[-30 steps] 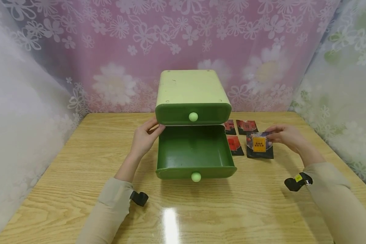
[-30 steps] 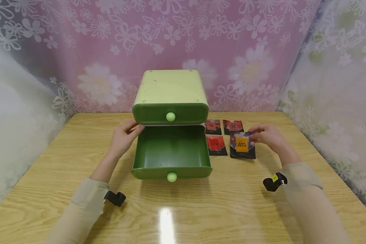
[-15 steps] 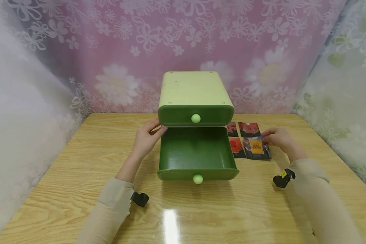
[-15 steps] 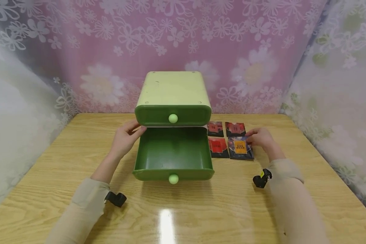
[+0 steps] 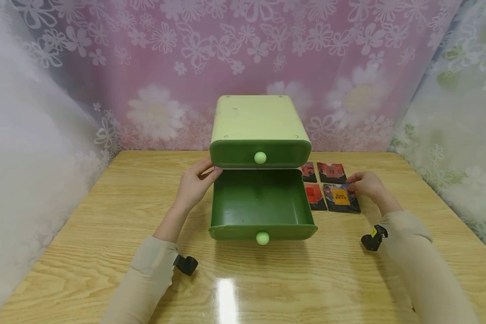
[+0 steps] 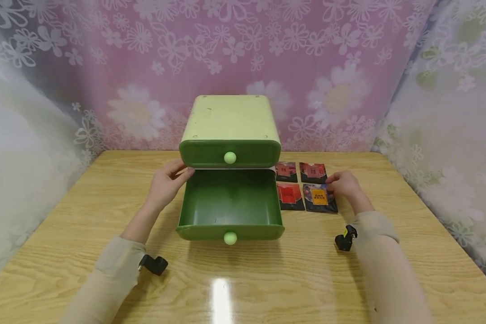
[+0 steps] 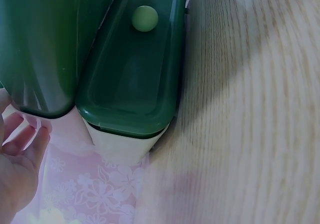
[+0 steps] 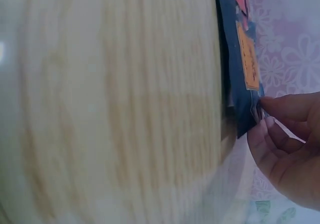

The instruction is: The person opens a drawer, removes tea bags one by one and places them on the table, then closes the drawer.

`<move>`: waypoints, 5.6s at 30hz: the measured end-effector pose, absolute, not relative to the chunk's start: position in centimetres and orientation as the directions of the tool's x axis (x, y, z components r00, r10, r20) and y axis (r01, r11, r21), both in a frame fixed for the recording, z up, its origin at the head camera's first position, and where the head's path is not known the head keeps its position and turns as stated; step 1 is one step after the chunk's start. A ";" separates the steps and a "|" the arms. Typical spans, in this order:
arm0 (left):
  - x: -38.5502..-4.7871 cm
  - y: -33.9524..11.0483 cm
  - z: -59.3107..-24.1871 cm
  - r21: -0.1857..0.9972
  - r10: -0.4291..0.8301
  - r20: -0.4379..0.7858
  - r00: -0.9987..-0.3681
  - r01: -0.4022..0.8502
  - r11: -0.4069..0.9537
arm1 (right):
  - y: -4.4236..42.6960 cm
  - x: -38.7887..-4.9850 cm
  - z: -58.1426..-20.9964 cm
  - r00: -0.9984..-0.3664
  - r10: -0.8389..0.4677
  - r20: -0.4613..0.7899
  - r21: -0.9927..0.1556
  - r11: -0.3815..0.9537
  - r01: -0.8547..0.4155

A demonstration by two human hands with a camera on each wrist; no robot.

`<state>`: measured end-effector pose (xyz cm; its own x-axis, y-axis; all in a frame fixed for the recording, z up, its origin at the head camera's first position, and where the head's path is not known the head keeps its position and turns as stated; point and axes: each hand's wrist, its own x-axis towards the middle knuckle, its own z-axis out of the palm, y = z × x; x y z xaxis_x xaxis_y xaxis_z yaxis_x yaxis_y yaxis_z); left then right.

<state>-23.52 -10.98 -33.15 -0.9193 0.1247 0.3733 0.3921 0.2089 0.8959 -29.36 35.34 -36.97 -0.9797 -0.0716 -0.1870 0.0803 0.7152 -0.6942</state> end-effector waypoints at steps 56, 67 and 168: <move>-24.3 -11.2 -34.3 0.877 0.098 0.399 -0.911 0.411 0.247 | 27.5 -19.3 -31.1 -0.925 -0.297 0.236 -0.398 0.839 -0.371; -24.3 -11.1 -34.4 0.883 0.102 0.387 -0.917 0.400 0.246 | 23.7 -16.5 -29.8 -0.799 -0.374 0.472 -0.337 0.761 -0.555; -22.0 -10.7 -31.7 0.882 0.122 0.397 -0.909 0.415 0.223 | 13.3 -14.1 -33.0 -0.140 -0.823 0.550 0.518 0.468 -0.716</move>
<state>-21.96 -10.66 -31.74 -0.9094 0.1224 0.3974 0.4154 0.2228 0.8819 -14.05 13.31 -33.04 -0.1400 -0.8234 0.5499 -0.7157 0.4679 0.5184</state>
